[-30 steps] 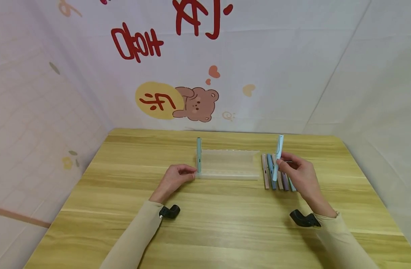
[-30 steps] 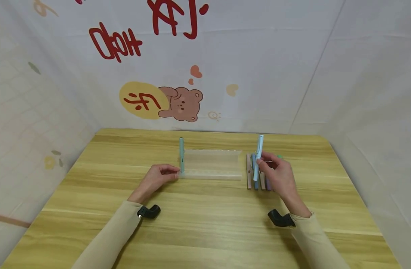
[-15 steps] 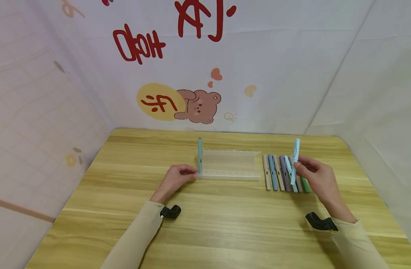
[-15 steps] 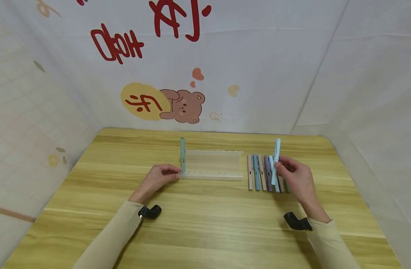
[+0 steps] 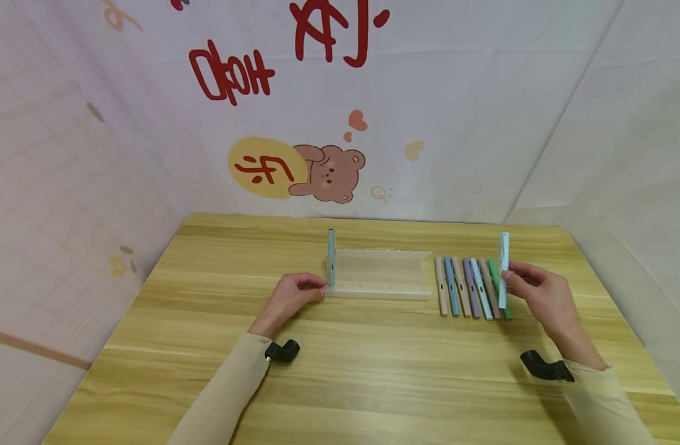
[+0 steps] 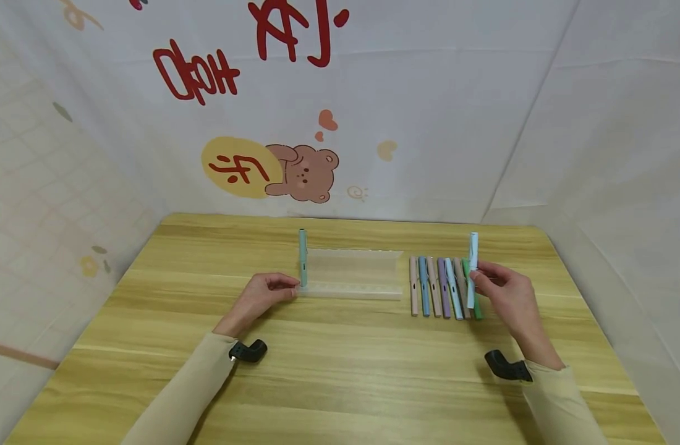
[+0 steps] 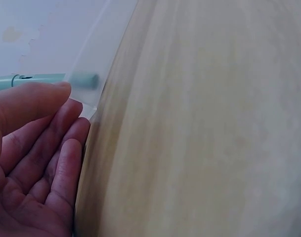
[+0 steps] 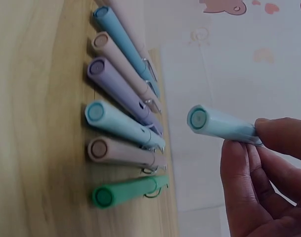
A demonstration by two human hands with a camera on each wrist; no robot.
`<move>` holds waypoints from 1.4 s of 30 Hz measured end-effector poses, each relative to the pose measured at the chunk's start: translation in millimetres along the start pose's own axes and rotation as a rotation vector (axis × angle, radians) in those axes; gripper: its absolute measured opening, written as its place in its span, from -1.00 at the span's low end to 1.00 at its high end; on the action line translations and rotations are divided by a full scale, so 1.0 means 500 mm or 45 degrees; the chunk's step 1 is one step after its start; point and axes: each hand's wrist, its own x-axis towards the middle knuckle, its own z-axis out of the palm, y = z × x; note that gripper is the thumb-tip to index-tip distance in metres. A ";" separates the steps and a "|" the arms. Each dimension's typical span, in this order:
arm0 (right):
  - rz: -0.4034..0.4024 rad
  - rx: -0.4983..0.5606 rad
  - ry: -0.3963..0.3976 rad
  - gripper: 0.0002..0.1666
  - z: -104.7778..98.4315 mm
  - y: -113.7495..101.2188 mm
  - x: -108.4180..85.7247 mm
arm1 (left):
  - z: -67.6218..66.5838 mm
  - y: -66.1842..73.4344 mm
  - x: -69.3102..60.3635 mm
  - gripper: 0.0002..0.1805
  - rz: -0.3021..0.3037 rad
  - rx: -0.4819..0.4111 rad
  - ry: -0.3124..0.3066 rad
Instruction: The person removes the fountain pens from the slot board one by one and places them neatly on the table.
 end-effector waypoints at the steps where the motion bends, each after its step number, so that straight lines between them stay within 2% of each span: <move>1: 0.002 -0.004 -0.003 -0.29 -0.003 0.002 0.001 | -0.001 0.000 0.001 -0.79 0.002 0.004 0.000; 6: 0.015 -0.019 -0.020 -0.29 -0.012 0.012 0.003 | -0.004 0.000 0.001 -0.79 0.027 0.015 -0.001; 20: 0.097 -0.076 -0.086 -0.27 -0.034 0.049 0.001 | -0.010 -0.005 0.002 -0.77 0.018 0.001 -0.022; 32: 0.195 -0.286 -0.166 -0.27 -0.043 0.086 0.013 | -0.013 -0.006 0.002 -0.77 -0.005 0.001 -0.032; 35: 0.203 -0.295 -0.202 -0.27 -0.043 0.095 0.016 | -0.014 -0.007 0.004 -0.77 0.008 -0.005 -0.028; 42: 0.202 -0.273 -0.320 -0.28 -0.062 0.119 0.063 | 0.006 0.005 0.006 -0.77 -0.009 -0.019 0.015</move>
